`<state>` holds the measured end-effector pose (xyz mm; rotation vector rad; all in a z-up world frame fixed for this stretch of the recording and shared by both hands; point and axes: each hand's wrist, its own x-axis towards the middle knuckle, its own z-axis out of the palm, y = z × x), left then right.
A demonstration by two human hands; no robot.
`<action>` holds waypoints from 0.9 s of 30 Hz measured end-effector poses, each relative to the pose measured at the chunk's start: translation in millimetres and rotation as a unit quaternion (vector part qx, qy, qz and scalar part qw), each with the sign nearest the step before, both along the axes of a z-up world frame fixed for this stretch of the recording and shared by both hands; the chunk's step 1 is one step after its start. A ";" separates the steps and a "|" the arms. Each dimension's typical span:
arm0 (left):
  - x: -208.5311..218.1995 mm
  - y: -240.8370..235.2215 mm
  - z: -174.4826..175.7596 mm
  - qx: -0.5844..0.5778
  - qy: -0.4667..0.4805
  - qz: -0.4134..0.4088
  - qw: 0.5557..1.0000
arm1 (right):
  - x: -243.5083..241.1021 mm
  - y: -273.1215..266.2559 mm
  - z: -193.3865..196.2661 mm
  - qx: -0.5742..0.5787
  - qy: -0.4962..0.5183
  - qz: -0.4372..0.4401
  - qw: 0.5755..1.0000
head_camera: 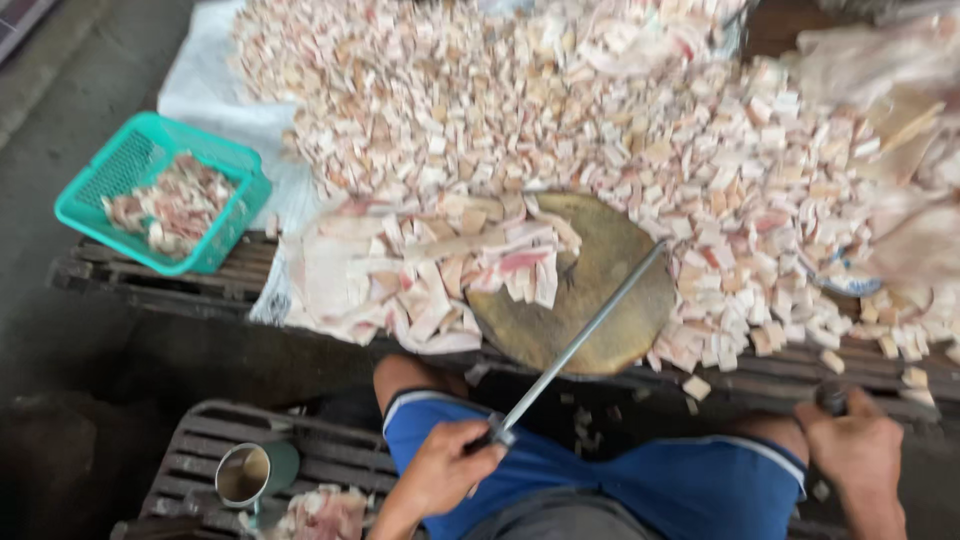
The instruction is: The person is using a knife to dice pieces of processed animal skin on a wooden board.
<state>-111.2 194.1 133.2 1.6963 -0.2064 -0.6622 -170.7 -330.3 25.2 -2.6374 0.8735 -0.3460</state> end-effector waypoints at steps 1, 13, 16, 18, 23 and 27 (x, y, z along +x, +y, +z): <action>-0.3 -15.0 -2.7 -0.010 -0.011 -0.005 1.000 | -16.9 -12.0 -7.9 0.161 -0.079 0.020 0.984; 70.9 -98.0 20.2 -0.012 -0.193 -0.096 0.977 | 10.8 153.2 33.6 0.527 -0.058 0.215 0.820; 81.7 -78.4 -3.6 0.005 -0.100 -0.014 0.995 | -30.3 174.5 -37.3 0.379 0.085 0.167 0.906; 74.6 -75.1 -20.2 -0.013 -0.037 -0.013 0.999 | -27.4 181.3 -54.3 0.323 0.103 0.223 0.914; 41.8 -75.7 -36.4 -0.074 0.027 -0.042 0.996 | 58.0 167.2 18.9 0.070 0.053 0.302 0.949; 29.8 -13.6 -4.8 0.038 0.030 -0.045 0.998 | 56.3 80.2 47.9 -0.045 0.082 0.125 0.988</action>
